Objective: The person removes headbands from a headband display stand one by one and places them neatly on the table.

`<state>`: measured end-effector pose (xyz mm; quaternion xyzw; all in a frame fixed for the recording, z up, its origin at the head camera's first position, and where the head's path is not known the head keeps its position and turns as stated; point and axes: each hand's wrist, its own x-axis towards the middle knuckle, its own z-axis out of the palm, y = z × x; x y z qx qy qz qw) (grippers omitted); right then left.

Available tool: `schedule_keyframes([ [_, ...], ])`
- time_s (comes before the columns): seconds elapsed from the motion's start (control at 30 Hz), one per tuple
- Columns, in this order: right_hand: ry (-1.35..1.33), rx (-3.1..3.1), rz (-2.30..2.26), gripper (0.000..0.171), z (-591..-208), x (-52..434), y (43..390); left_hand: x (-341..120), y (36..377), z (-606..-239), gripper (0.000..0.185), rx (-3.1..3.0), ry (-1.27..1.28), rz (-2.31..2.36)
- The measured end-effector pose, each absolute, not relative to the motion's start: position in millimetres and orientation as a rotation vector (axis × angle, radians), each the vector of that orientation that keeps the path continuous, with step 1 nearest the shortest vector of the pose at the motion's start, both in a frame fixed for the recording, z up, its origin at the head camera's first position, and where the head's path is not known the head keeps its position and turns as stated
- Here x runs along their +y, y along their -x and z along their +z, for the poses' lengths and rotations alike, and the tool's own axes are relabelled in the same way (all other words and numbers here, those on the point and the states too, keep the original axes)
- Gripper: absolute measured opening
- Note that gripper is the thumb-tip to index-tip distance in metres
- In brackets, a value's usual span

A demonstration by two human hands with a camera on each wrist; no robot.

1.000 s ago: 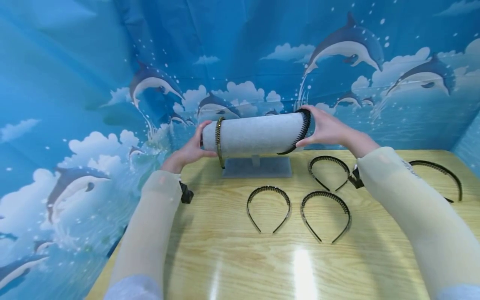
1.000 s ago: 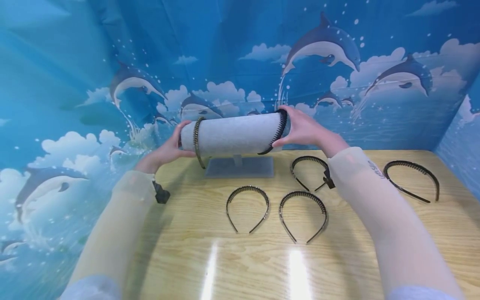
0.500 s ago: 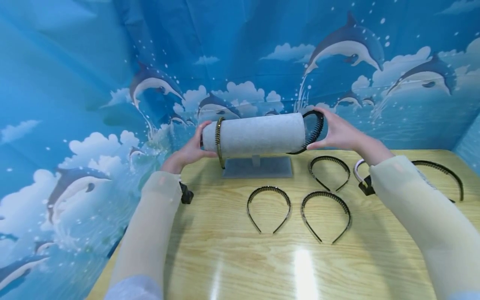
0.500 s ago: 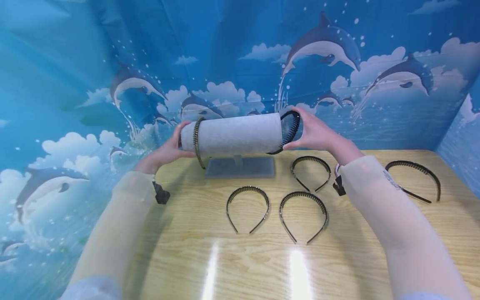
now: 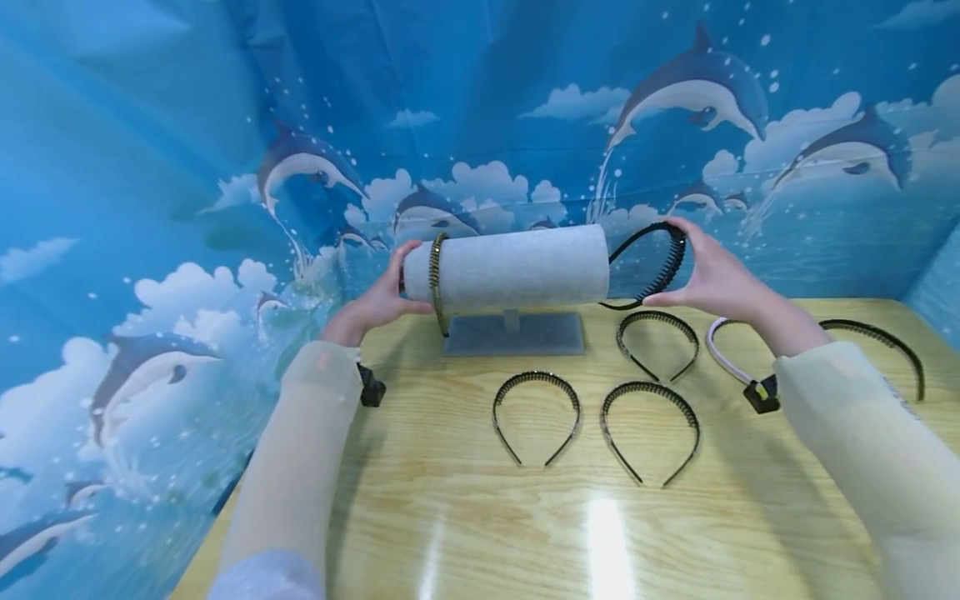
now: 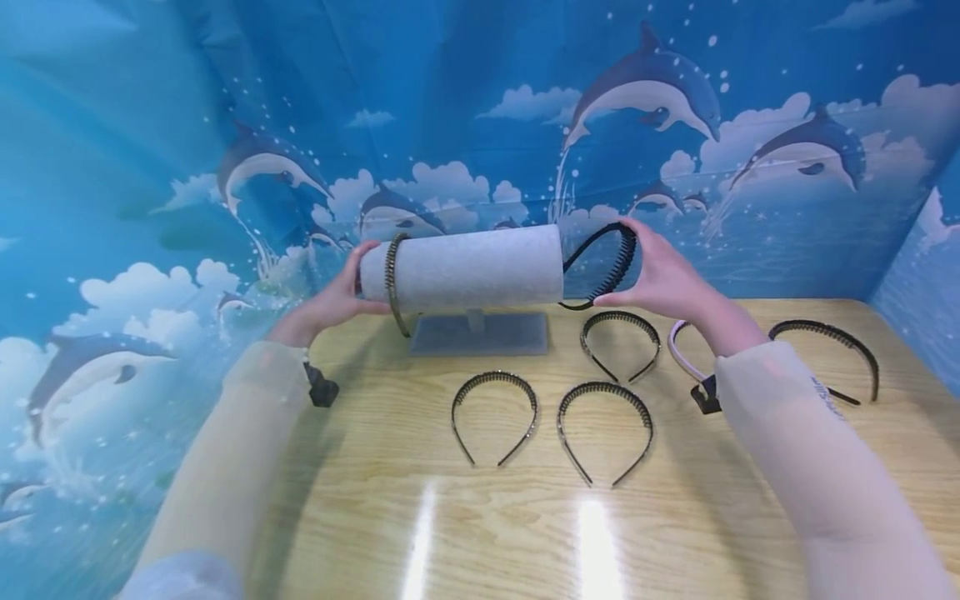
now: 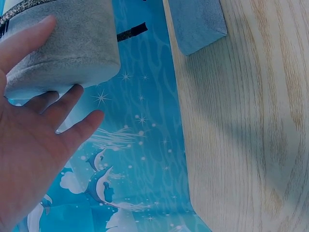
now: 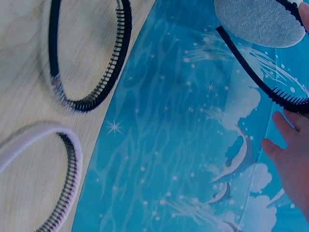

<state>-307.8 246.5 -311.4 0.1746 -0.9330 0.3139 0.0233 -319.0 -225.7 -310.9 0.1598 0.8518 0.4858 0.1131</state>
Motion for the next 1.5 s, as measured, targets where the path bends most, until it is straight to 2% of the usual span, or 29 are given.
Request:
schedule_keyframes([
  [0.47, -0.398, -2.817, 1.014, 0.125, -320, 279, 269, -228, 322, -315, 0.097, 2.534, -0.48, 1.403],
  [1.03, -0.411, -2.672, 0.966, 0.133, -347, 338, 188, -217, 312, -297, 0.098, 2.472, -0.48, 1.429],
  [1.3, -0.467, -2.585, 0.894, 0.145, -359, 354, 173, -224, 323, -313, 0.097, 2.521, -0.482, 1.408],
  [1.5, -0.429, -2.583, 0.815, 0.139, -363, 362, 165, -226, 323, -315, 0.097, 2.536, -0.489, 1.422],
])
